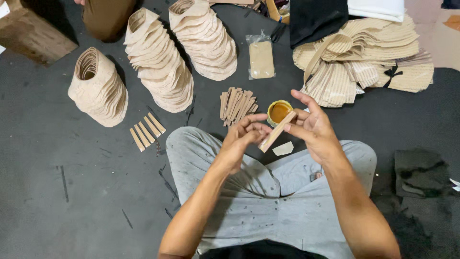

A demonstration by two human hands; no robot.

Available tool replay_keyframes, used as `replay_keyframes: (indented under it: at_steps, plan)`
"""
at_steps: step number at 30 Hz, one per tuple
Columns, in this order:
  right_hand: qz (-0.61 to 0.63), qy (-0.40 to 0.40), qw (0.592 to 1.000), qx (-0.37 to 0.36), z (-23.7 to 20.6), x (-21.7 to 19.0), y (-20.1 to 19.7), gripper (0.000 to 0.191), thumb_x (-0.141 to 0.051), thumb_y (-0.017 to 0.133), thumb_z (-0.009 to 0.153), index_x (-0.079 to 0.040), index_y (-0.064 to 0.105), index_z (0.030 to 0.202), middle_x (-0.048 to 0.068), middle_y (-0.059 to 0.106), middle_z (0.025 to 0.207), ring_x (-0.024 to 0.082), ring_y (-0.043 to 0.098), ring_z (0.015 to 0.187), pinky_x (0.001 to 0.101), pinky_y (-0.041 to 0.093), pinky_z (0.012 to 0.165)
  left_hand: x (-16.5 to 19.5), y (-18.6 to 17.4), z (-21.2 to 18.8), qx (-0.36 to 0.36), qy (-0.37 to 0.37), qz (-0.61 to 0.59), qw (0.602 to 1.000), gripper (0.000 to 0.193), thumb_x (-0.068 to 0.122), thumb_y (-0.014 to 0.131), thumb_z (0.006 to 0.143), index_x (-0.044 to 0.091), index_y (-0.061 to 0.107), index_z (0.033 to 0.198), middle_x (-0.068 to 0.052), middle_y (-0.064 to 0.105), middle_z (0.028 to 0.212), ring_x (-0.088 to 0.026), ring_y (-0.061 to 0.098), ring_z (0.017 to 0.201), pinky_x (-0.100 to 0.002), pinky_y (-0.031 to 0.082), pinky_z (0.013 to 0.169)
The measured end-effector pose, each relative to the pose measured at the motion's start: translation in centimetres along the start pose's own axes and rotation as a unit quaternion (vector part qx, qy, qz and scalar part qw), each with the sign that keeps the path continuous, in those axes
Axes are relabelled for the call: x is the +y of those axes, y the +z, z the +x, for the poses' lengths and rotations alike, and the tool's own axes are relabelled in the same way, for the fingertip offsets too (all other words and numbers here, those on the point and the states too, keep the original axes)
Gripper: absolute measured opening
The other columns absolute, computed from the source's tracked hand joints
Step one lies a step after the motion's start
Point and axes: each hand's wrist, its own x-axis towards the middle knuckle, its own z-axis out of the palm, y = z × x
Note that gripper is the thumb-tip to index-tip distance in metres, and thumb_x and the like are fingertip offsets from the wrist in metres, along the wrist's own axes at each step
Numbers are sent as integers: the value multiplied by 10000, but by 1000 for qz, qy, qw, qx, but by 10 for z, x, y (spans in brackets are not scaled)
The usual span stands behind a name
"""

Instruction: The person sits cross-legged on the floor of a shoe workshop and applies glue from a small open container onto flat wooden or cardboard strips. They rub or spread the glue along each strip, then lay the treated strip in a growing row on the floor beside them, repeating this cycle one strip at a time.

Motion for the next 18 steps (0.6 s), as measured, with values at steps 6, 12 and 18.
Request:
replay_keyframes:
  at_steps: [6,12,18]
  plan:
    - [-130,39,989,-66,10,-18,3,863,87,703,827,-95,324,1581,85,691,1055,133,655,986,296,519,901,5,-3,13,-44,-25,161,986,379,-70,689,834,-14,620,1202,-66,685,962,-110,663,865,-244,557,781]
    - [-114,20,992,-57,8,-4,3,822,80,686,865,-79,317,1583,52,679,1029,108,651,994,283,513,933,-7,-6,12,-48,-47,96,993,357,-88,685,822,-8,612,1163,-39,659,949,-111,669,842,-280,614,748]
    - [-311,-44,949,36,29,55,-35,488,-40,571,990,-100,545,1473,119,659,1097,201,627,1055,335,499,974,-14,-15,14,-5,-55,39,998,331,-75,657,853,-10,609,1175,-44,659,953,-131,683,832,-312,638,745]
